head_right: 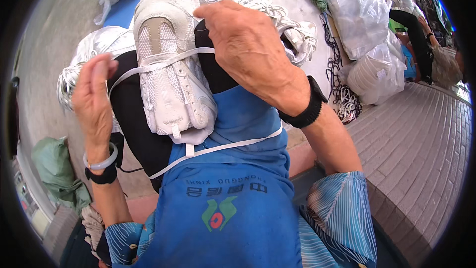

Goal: Lacing a white sneaker.

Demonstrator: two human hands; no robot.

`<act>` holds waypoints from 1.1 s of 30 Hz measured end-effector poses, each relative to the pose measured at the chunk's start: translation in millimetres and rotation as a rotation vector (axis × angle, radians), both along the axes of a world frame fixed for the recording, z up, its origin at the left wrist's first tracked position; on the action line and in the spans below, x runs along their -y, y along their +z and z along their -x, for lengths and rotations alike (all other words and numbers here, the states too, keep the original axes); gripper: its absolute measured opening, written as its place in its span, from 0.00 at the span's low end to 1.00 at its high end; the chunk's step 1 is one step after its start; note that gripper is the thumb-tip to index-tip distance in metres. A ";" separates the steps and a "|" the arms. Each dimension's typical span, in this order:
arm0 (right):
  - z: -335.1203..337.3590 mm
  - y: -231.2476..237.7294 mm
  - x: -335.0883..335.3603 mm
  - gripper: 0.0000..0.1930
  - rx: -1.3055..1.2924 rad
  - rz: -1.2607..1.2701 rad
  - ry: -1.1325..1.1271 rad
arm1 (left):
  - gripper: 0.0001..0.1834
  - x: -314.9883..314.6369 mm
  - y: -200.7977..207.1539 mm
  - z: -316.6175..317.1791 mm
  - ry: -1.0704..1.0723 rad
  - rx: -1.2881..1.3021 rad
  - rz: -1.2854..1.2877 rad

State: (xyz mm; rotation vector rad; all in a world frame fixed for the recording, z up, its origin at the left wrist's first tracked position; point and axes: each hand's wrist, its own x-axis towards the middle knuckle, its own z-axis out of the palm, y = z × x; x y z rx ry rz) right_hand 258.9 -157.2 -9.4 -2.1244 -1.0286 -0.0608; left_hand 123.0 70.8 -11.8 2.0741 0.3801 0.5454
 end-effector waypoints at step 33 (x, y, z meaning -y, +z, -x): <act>23.2 -4.4 -20.6 0.05 -0.039 0.199 0.164 | 0.09 22.9 15.8 9.1 -0.174 -0.348 -0.125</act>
